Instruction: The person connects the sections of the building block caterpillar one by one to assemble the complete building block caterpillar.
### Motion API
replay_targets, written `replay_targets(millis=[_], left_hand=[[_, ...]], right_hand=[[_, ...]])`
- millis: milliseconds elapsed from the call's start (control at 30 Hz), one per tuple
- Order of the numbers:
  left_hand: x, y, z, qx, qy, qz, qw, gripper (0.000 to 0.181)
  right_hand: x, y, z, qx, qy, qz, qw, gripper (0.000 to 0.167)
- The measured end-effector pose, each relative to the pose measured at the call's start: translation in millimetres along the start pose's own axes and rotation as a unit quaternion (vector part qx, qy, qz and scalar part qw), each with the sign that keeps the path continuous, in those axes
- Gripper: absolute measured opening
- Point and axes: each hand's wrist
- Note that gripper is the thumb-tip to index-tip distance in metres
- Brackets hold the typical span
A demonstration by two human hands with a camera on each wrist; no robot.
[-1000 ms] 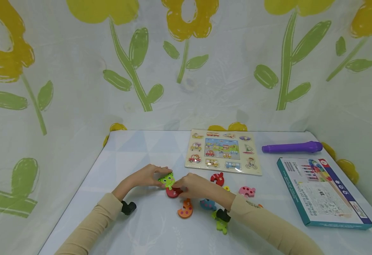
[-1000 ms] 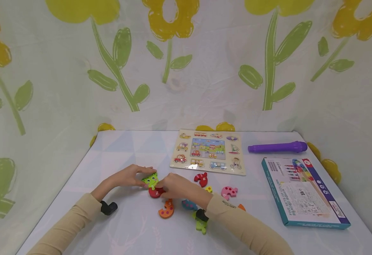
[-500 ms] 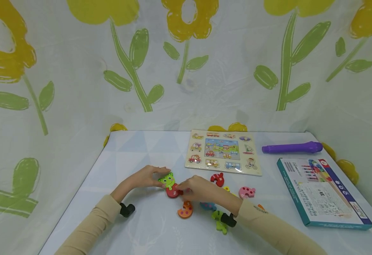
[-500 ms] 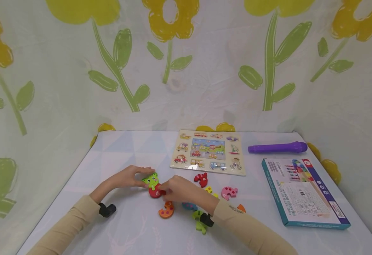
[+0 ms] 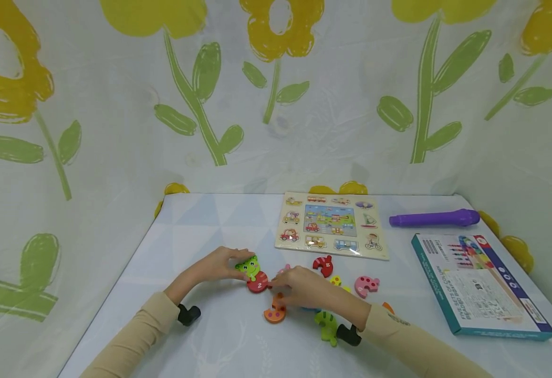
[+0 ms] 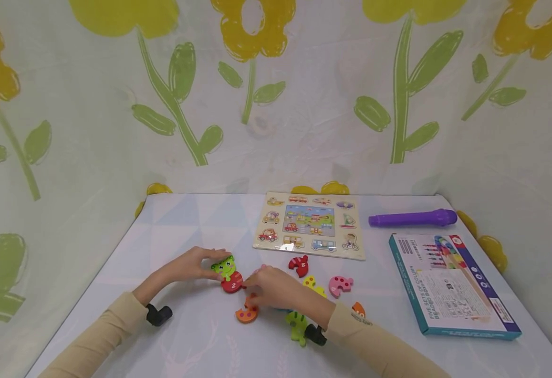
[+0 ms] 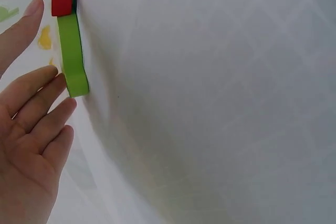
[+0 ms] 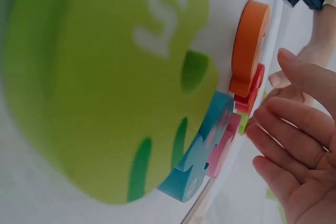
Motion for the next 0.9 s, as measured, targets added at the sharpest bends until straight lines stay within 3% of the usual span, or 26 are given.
replay_targets(millis=[100, 400, 900], left_hand=[[-1.4, -0.3, 1.4, 0.012, 0.002, -0.003, 0.9999, 0.068], [-4.7, -3.2, 3.5, 0.009, 0.003, -0.009, 0.9999, 0.067], [-6.2, -7.7, 10.2, 0.006, -0.007, -0.035, 0.9993, 0.068]], right_hand=[[-1, 4.9, -2, -0.001, 0.010, 0.000, 0.9999, 0.034], [-3, 17.9, -7, -0.008, 0.028, -0.002, 0.9996, 0.038], [-10, 13.4, -8, -0.015, 0.046, -0.018, 0.9987, 0.045]])
Point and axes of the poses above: each hand's wrist, its own y-axis away from the middle knuckle, its own x-axis out of the back of the hand, z = x × y, and after that the axes turned 6 degrees about x, right-handed
